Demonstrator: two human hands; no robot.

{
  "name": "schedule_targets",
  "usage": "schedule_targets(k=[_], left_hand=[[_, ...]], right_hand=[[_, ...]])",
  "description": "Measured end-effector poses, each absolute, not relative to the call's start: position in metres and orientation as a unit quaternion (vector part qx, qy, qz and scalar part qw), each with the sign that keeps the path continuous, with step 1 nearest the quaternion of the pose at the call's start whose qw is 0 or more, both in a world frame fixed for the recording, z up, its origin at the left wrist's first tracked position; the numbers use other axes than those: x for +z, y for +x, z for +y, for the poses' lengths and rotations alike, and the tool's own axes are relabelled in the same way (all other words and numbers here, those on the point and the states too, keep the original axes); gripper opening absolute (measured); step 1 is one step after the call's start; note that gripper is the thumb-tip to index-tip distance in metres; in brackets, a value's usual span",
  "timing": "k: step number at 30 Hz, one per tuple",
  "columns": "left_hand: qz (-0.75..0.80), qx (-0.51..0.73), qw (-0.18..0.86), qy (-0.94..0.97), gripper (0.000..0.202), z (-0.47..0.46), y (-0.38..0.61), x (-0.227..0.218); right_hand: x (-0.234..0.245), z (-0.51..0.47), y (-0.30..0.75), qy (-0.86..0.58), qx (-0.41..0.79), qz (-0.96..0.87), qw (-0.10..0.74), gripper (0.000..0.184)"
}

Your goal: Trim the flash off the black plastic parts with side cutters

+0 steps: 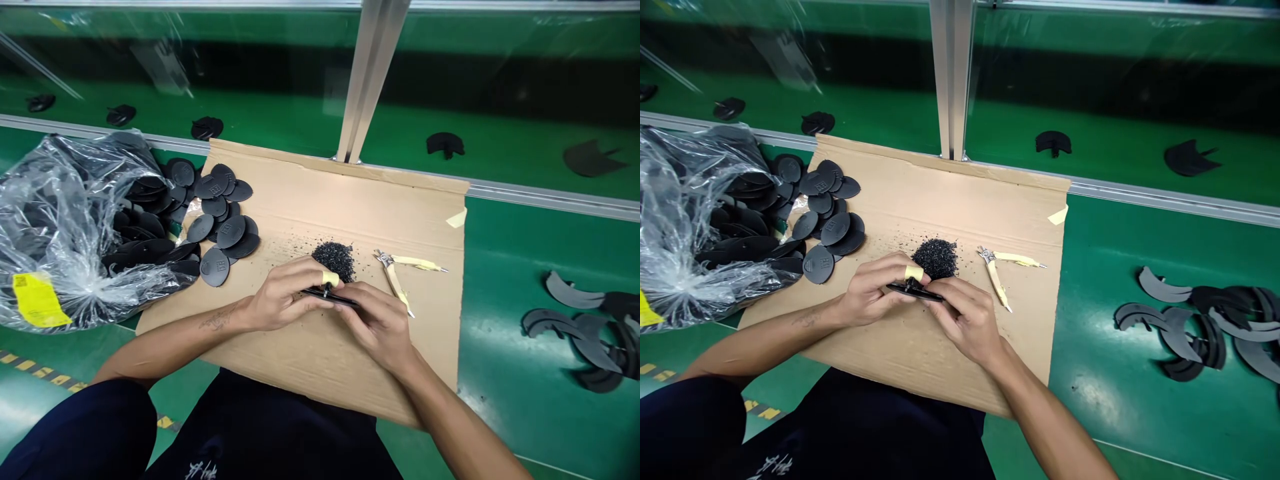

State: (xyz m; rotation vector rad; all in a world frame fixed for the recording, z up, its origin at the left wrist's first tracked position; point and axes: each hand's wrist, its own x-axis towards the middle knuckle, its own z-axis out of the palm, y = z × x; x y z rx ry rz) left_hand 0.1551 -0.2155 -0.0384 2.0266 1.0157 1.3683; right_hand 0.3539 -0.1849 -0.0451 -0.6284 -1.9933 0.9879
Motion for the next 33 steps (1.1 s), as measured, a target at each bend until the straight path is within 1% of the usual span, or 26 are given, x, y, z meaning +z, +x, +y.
schedule_targets(k=[4,18,25,33], left_hand=[[0.384,0.504,0.261,0.729,0.021,-0.2163,0.1547,-0.0374],[0.376,0.506,0.268,0.729,0.021,-0.2169,0.155,-0.0365],[0.352,0.496,0.241,0.756,0.02,-0.2162,0.1566,-0.0401],[0.366,0.495,0.237,0.752,0.02,-0.2162,0.1568,-0.0424]], right_hand=[[-0.042,-0.1844,0.3538,-0.25,0.392,-0.785,0.41,0.019],[-0.0453,-0.1862,0.3538,-0.253,0.39,-0.797,0.385,0.015],[-0.0455,-0.1835,0.3567,-0.241,0.38,-0.8,0.397,0.013],[-0.0465,-0.1838,0.3566,-0.244,0.383,-0.797,0.398,0.013]])
